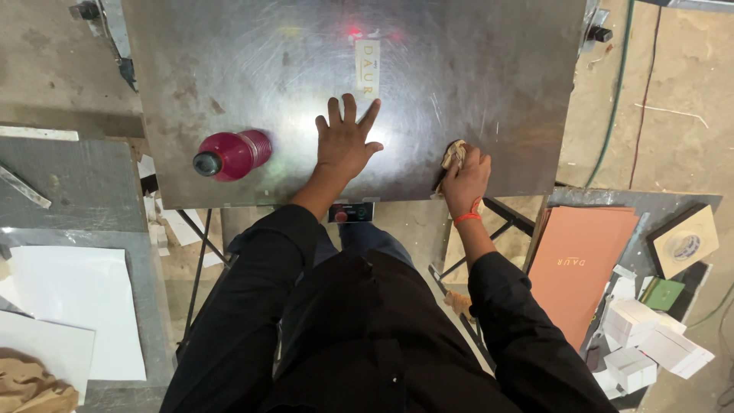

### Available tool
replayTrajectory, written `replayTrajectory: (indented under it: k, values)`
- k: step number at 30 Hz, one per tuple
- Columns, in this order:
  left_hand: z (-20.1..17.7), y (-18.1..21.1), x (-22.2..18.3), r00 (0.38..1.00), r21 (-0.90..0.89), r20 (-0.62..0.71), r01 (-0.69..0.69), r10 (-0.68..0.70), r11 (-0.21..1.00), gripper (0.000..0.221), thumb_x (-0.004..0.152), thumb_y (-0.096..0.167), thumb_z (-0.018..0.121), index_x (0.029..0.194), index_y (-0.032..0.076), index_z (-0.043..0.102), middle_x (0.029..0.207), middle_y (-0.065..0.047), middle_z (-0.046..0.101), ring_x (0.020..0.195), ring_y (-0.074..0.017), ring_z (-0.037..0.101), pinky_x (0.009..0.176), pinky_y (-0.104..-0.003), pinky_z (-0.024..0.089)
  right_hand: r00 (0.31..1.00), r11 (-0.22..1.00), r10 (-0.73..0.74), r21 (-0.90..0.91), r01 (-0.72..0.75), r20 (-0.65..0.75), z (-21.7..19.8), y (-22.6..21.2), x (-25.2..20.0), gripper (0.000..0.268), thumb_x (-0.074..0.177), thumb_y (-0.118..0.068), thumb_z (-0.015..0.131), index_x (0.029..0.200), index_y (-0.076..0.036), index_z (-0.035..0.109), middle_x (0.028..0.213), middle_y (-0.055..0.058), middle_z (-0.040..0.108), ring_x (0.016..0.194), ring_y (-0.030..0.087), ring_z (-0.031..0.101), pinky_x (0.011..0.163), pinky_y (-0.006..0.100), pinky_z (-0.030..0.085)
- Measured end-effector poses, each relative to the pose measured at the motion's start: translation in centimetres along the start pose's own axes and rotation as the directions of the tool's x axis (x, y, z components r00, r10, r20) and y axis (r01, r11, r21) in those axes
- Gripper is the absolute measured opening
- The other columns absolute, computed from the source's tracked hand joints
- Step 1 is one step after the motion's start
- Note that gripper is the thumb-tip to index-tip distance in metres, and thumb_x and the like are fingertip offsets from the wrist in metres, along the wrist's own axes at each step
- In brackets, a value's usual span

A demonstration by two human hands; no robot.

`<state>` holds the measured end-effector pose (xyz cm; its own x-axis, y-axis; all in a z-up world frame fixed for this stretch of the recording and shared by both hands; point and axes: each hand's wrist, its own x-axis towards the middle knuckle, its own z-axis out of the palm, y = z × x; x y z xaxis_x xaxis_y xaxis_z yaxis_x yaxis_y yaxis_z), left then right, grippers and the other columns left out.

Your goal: The recorder prepares a metal plate for a manufacturing or printing process by cleaning it with liquid and then applying a label.

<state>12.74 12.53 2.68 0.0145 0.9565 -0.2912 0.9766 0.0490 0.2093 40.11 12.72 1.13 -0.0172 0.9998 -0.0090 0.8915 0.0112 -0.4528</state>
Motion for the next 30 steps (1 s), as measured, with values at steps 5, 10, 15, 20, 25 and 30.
replayTrajectory:
  k: [5, 10, 15, 20, 25, 30]
  values:
    - [2.1, -0.8, 0.1, 1.000, -0.064, -0.012, 0.022, -0.023, 0.998, 0.098, 0.091, 0.064, 0.064, 0.163, 0.009, 0.028, 0.153, -0.019, 0.033, 0.137, -0.0417, 0.033, 0.097, -0.057, 0.039, 1.000, 1.000, -0.005, -0.029, 0.005, 0.009, 0.0, -0.1, -0.1, 0.027, 0.096, -0.008, 0.066, 0.122, -0.004, 0.061, 0.110, 0.021, 0.056, 0.102, 0.042, 0.058, 0.091, 0.049, 0.047]
    - [0.5, -0.3, -0.2, 1.000, -0.039, -0.001, 0.003, -0.003, 0.999, 0.090, 0.090, 0.062, 0.064, 0.160, 0.016, 0.031, 0.152, -0.021, 0.031, 0.135, -0.0441, 0.032, 0.095, -0.059, 0.039, 0.999, 0.999, 0.003, -0.047, -0.002, 0.034, 0.1, 0.1, -0.1, 0.028, 0.097, -0.007, 0.065, 0.124, -0.003, 0.060, 0.110, 0.022, 0.055, 0.102, 0.042, 0.058, 0.091, 0.049, 0.047]
    - [-1.1, -0.3, -0.3, 0.999, -0.065, 0.039, -0.015, 0.018, 0.998, 0.082, 0.088, 0.059, 0.066, 0.156, 0.026, 0.034, 0.151, -0.023, 0.029, 0.134, -0.0461, 0.030, 0.094, -0.060, 0.038, 1.000, 0.999, -0.013, -0.039, 0.014, 0.025, 0.0, 0.1, 0.1, 0.029, 0.096, -0.007, 0.065, 0.124, -0.003, 0.060, 0.111, 0.022, 0.056, 0.104, 0.042, 0.057, 0.092, 0.049, 0.047]
    - [2.9, -2.9, -0.3, 0.984, -0.301, -0.176, -0.025, -0.030, 0.953, 0.076, 0.090, 0.025, 0.067, 0.157, 0.009, 0.038, 0.151, -0.014, 0.041, 0.133, -0.0362, 0.043, 0.099, -0.049, 0.045, 0.962, 0.965, -0.237, 0.150, 0.216, 0.138, 0.1, -5.0, 2.1, 0.034, 0.092, -0.005, 0.065, 0.126, -0.008, 0.066, 0.116, 0.021, 0.062, 0.109, 0.041, 0.059, 0.097, 0.048, 0.048]
    - [2.5, -4.7, 0.3, 0.972, -0.407, -0.232, -0.061, -0.039, 0.911, 0.072, 0.084, -0.007, 0.057, 0.153, 0.014, 0.053, 0.139, -0.006, 0.052, 0.121, -0.0310, 0.053, 0.095, -0.041, 0.050, 0.866, 0.859, -0.476, 0.293, 0.419, 0.155, 2.3, -14.3, 6.0, 0.034, 0.088, -0.008, 0.068, 0.121, -0.011, 0.073, 0.115, 0.016, 0.067, 0.110, 0.037, 0.062, 0.095, 0.044, 0.052]
    - [2.4, -5.1, 0.8, 0.964, -0.259, -0.257, -0.140, 0.071, 0.956, 0.067, 0.079, -0.001, 0.061, 0.144, 0.012, 0.057, 0.135, -0.011, 0.051, 0.117, -0.0331, 0.053, 0.081, -0.042, 0.052, 0.869, 0.907, -0.414, 0.039, 0.419, 0.271, 6.4, -16.4, 7.5, 0.016, 0.090, -0.018, 0.072, 0.105, -0.011, 0.075, 0.104, 0.018, 0.062, 0.098, 0.038, 0.058, 0.078, 0.043, 0.052]
